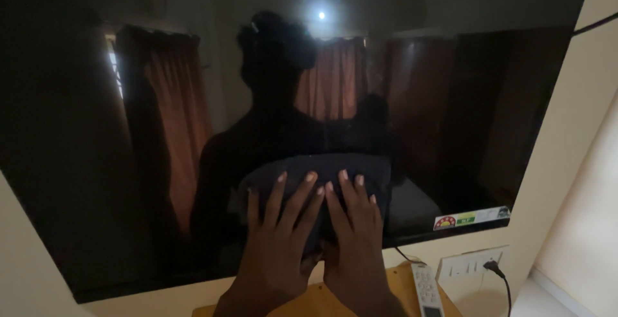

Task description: Wiping a television screen with a cloth.

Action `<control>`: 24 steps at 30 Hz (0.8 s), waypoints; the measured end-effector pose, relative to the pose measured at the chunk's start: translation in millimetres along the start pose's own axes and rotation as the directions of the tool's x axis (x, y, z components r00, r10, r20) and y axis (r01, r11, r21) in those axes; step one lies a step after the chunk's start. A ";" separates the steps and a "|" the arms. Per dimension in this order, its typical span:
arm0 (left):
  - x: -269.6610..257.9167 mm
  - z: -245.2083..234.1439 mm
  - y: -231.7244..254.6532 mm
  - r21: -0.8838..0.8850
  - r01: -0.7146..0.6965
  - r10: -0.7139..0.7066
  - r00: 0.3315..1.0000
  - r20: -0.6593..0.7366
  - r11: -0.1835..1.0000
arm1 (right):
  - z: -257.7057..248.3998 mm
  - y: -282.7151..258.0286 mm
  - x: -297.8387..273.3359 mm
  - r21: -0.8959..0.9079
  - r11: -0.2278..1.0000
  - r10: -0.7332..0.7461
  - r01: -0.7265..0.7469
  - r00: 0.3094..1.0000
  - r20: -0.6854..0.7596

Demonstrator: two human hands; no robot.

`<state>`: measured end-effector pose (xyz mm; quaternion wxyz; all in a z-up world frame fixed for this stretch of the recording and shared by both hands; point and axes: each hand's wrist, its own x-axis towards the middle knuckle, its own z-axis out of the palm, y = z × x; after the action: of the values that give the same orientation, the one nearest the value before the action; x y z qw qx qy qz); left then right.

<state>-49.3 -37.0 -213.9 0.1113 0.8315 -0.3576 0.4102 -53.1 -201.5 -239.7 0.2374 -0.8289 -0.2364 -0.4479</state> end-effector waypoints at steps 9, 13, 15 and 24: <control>-14.7 5.6 10.4 -0.053 0.007 -0.010 0.999 -0.052 0.999 | 2.3 6.1 -19.3 0.010 1.000 -0.014 0.013 0.999 0.030; -15.4 5.5 14.2 -0.022 0.006 -0.008 0.997 -0.072 1.000 | 5.9 8.3 -23.2 0.030 0.999 -0.030 0.030 0.999 -0.017; -15.4 7.9 14.1 -0.014 0.022 -0.023 0.998 -0.055 1.000 | 7.5 11.8 -23.8 0.032 0.998 -0.044 0.044 0.999 -0.020; -11.8 27.7 13.3 0.071 0.040 -0.041 0.999 0.009 0.997 | 12.7 35.4 -24.1 0.015 0.998 -0.060 0.059 0.992 0.113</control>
<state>-46.6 -53.9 -242.0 0.0881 0.8441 -0.3265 0.4160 -35.4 -225.6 -272.9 0.2148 -0.8442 -0.2767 -0.4058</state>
